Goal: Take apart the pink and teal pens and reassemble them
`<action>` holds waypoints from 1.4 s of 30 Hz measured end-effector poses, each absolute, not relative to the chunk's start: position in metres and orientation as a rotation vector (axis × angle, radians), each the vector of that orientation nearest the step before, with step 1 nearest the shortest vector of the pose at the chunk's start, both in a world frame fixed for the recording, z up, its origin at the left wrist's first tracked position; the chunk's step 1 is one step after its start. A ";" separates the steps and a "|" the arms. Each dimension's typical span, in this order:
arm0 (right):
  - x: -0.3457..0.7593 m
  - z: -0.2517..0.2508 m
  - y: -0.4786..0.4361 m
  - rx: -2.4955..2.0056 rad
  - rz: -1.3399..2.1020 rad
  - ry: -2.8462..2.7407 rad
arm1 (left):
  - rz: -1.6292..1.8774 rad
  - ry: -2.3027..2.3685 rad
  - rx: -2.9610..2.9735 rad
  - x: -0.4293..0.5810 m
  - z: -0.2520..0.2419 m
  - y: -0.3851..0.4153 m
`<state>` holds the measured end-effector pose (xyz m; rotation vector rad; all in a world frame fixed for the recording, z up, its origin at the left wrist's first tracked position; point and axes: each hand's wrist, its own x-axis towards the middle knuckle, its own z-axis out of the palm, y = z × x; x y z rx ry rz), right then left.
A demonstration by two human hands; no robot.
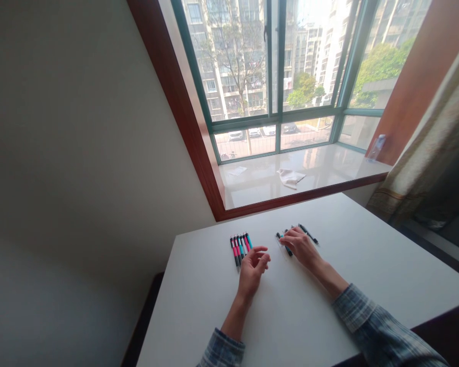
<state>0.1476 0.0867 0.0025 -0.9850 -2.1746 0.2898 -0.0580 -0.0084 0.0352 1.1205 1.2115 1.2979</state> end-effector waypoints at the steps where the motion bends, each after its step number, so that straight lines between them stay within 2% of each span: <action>1: 0.147 0.003 0.086 -0.986 0.295 -2.176 | 1.301 1.209 1.119 -0.058 0.035 -0.009; 10: 0.150 0.009 0.083 -0.973 0.322 -2.110 | 1.374 1.196 1.052 -0.056 0.037 -0.007; 19: 0.110 0.028 0.035 -0.959 0.361 -2.112 | 1.962 1.502 0.773 -0.088 0.043 -0.003; 31: 0.075 0.028 0.016 -1.053 0.558 -2.270 | 1.925 1.509 0.771 -0.083 0.042 -0.001; 42: 0.068 0.028 0.021 -1.176 0.511 -2.256 | 1.917 1.495 0.752 -0.082 0.044 -0.001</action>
